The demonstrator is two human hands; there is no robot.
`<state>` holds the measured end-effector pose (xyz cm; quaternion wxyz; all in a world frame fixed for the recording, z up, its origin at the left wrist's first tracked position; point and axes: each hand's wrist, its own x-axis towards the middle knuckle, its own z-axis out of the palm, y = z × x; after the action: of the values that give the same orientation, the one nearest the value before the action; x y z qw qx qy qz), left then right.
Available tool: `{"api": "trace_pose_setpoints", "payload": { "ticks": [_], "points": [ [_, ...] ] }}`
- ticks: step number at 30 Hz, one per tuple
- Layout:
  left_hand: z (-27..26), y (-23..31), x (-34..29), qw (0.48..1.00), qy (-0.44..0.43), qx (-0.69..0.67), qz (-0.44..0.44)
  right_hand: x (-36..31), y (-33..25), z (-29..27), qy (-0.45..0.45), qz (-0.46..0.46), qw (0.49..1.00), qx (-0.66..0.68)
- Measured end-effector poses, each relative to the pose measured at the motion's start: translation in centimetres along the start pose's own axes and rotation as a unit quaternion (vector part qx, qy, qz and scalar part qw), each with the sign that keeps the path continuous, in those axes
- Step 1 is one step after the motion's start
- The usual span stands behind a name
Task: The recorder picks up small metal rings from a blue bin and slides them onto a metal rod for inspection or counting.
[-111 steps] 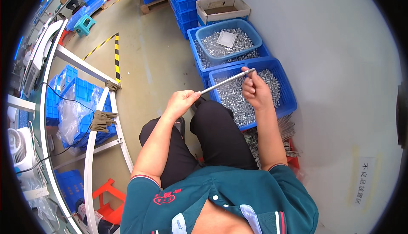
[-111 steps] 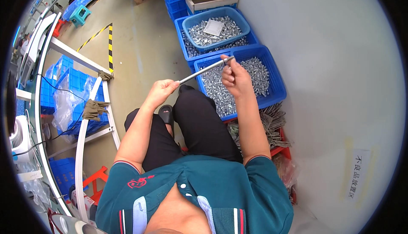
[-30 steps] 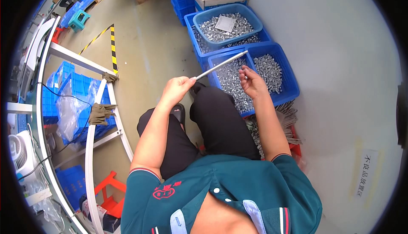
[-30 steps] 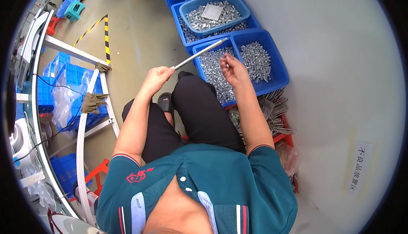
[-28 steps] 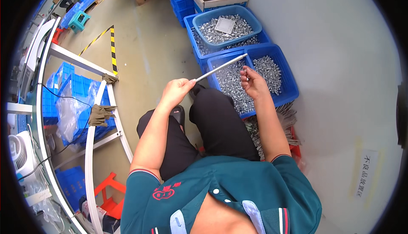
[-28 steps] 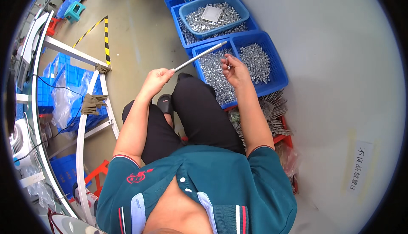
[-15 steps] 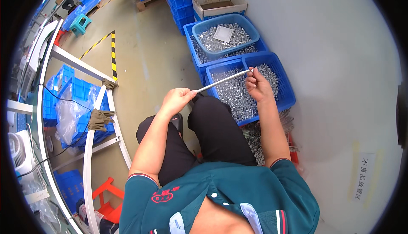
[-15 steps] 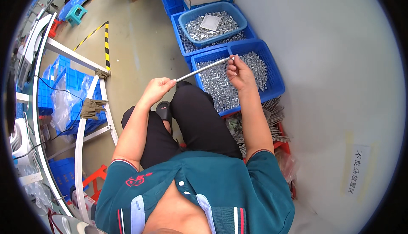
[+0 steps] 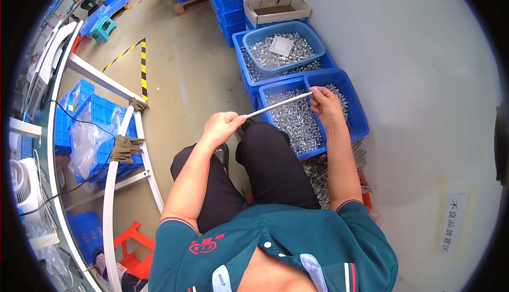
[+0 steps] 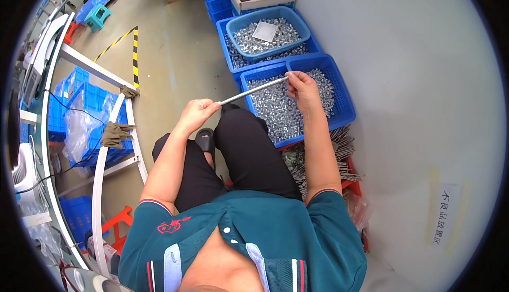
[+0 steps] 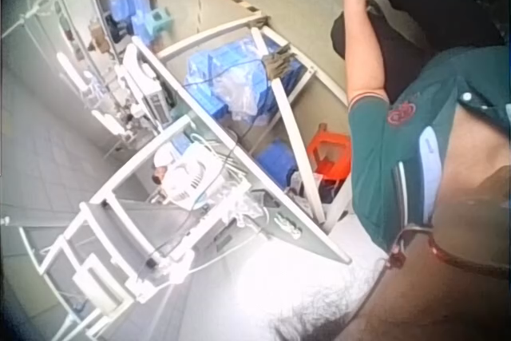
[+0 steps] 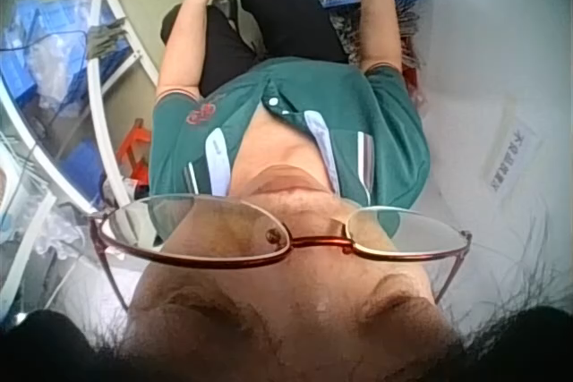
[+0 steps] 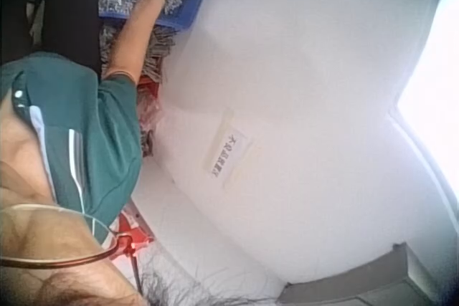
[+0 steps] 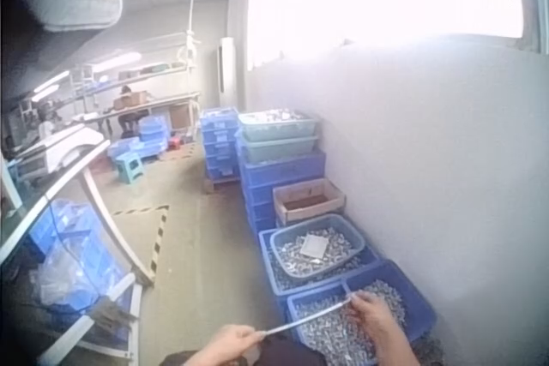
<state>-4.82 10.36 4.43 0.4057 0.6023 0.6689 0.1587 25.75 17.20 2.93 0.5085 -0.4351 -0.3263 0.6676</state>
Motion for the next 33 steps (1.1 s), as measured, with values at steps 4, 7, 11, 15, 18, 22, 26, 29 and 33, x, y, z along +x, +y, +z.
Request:
{"api": "trace_pose_setpoints", "payload": {
  "ticks": [4, 7, 11, 15, 18, 22, 26, 29, 33],
  "points": [
    [0.4, 0.5, -0.5, 0.999, 0.047, 0.004, 0.026, -0.1, 0.1, 1.5, 0.008, -0.030, 0.999, -0.006],
    [0.4, 0.6, -0.3, 0.999, 0.050, 0.013, 0.016, -0.6, 0.9, 2.8, 0.034, -0.021, 0.999, 0.014],
    [0.6, 0.5, 0.0, 0.998, 0.064, -0.005, 0.012, -1.1, 2.7, 3.0, -0.024, 0.011, 1.000, 0.008],
    [0.7, -0.3, 0.5, 0.997, 0.064, -0.027, 0.027, -1.5, 4.6, 1.6, -0.002, 0.101, 0.993, 0.066],
    [0.9, -0.2, 0.6, 0.997, 0.063, -0.030, 0.028, -1.7, 5.1, 0.2, 0.014, 0.129, 0.990, 0.059],
    [0.6, 0.2, 0.9, 0.999, 0.043, 0.005, -0.004, -1.7, 5.8, -0.2, 0.012, 0.150, 0.988, 0.021],
    [0.7, 0.5, 1.0, 0.999, 0.045, 0.008, -0.027, -2.0, 6.8, -0.7, 0.020, 0.148, 0.988, 0.043],
    [0.9, 0.1, 0.9, 0.999, 0.044, 0.001, -0.011, -1.8, 5.8, -1.2, 0.004, 0.134, 0.978, 0.158],
    [0.7, 0.5, 0.5, 1.000, 0.011, 0.022, 0.000, 0.3, 4.3, -2.8, 0.002, 0.095, 0.948, 0.303]
  ]
}}
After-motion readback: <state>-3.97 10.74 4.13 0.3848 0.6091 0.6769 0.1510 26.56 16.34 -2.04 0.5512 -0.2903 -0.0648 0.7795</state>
